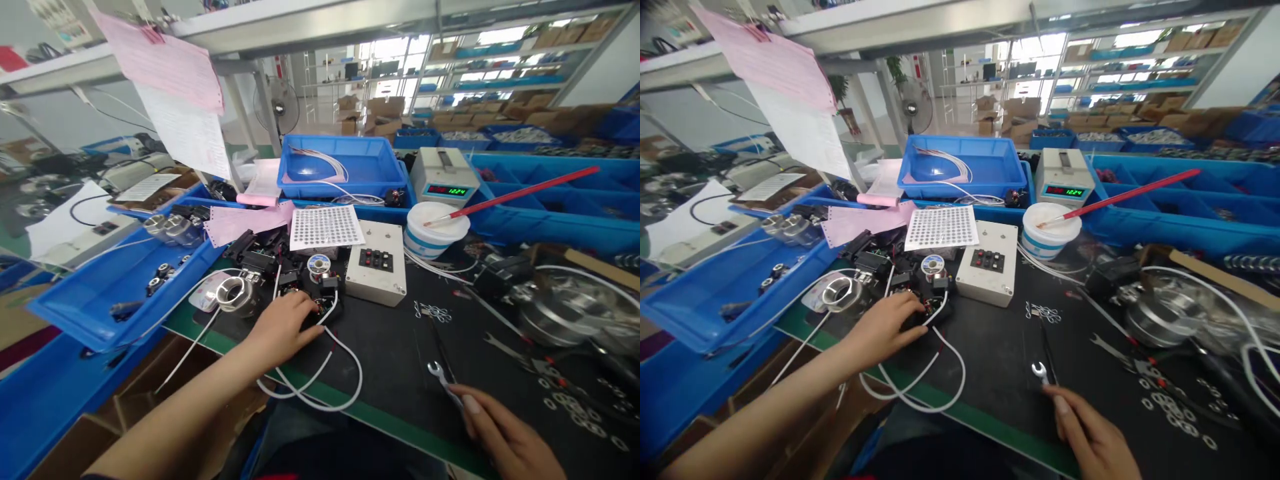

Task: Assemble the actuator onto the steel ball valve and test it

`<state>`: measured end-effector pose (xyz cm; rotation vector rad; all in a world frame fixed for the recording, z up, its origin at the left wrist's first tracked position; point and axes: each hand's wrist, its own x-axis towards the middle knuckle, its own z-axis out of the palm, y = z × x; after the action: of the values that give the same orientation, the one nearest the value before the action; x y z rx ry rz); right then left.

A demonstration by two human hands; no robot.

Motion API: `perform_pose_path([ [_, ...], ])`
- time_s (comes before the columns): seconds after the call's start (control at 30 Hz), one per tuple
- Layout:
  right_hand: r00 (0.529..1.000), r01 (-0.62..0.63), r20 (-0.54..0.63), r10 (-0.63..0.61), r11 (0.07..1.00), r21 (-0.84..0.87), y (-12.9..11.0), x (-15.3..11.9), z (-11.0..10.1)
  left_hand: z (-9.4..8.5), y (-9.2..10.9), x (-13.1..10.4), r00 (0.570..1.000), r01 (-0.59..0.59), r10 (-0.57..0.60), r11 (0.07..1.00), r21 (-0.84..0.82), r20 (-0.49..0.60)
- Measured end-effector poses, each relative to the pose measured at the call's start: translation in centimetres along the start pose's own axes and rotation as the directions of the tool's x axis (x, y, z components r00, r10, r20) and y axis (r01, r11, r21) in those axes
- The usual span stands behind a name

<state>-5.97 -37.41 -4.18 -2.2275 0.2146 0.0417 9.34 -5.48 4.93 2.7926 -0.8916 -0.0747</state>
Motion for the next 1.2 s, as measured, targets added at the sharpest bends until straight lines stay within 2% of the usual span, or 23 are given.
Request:
perform_pose_path([
  [0.1,0.992,0.116,0.038,-0.116,0.993,0.017,-4.9,1.8,1.9,1.0,0.5,-0.2,0.998,-0.001,0.005,0.998,0.065,-0.068],
  [0.2,0.959,0.246,0.152,-0.241,0.969,-0.018,-9.4,5.0,4.0,1.2,0.7,0.0,0.991,0.016,-0.003,0.995,0.102,-0.134],
  [0.27,0.947,0.289,0.153,-0.281,0.957,-0.028,-11.5,7.4,5.4,1.5,0.6,-0.1,0.988,0.024,-0.007,0.993,0.113,-0.151],
  [0.33,0.950,0.293,0.123,-0.287,0.955,-0.037,-12.9,9.7,6.7,2.4,0.3,-0.8,0.983,0.009,0.013,0.993,0.119,-0.181],
  [0.43,0.971,0.230,0.090,-0.223,0.970,-0.078,-14.3,12.2,8.6,4.4,-0.2,-2.3,0.948,-0.056,0.090,0.991,0.120,-0.304],
  [0.53,0.986,0.168,0.039,-0.164,0.980,-0.106,-15.1,13.6,10.3,6.4,-0.5,-3.6,0.896,-0.116,0.165,0.983,0.141,-0.411],
  [0.63,0.987,0.160,0.003,-0.160,0.986,-0.051,-15.6,14.2,11.5,7.1,-0.8,-4.4,0.885,-0.142,0.195,0.978,0.155,-0.424],
  [0.8,0.988,0.153,-0.049,-0.146,0.967,0.204,-15.5,14.0,12.5,6.9,-1.8,-4.9,0.868,-0.201,0.241,0.970,0.135,-0.434],
  [0.93,0.986,0.165,-0.099,-0.137,0.909,0.382,-14.8,12.3,12.2,6.8,-2.7,-5.3,0.839,-0.288,0.276,0.957,0.048,-0.469],
  [1.03,0.976,0.217,-0.120,-0.181,0.832,0.511,-14.0,9.8,10.7,6.7,-3.4,-6.1,0.819,-0.310,0.244,0.950,-0.044,-0.519],
  [1.1,0.975,0.222,-0.129,-0.180,0.774,0.593,-13.4,7.8,9.1,6.7,-4.2,-6.7,0.817,-0.273,0.176,0.957,-0.098,-0.549],
  [1.2,0.994,0.111,-0.095,-0.059,0.615,0.781,-13.0,5.0,6.4,6.8,-5.5,-7.3,0.834,-0.151,0.064,0.982,-0.115,-0.548],
])
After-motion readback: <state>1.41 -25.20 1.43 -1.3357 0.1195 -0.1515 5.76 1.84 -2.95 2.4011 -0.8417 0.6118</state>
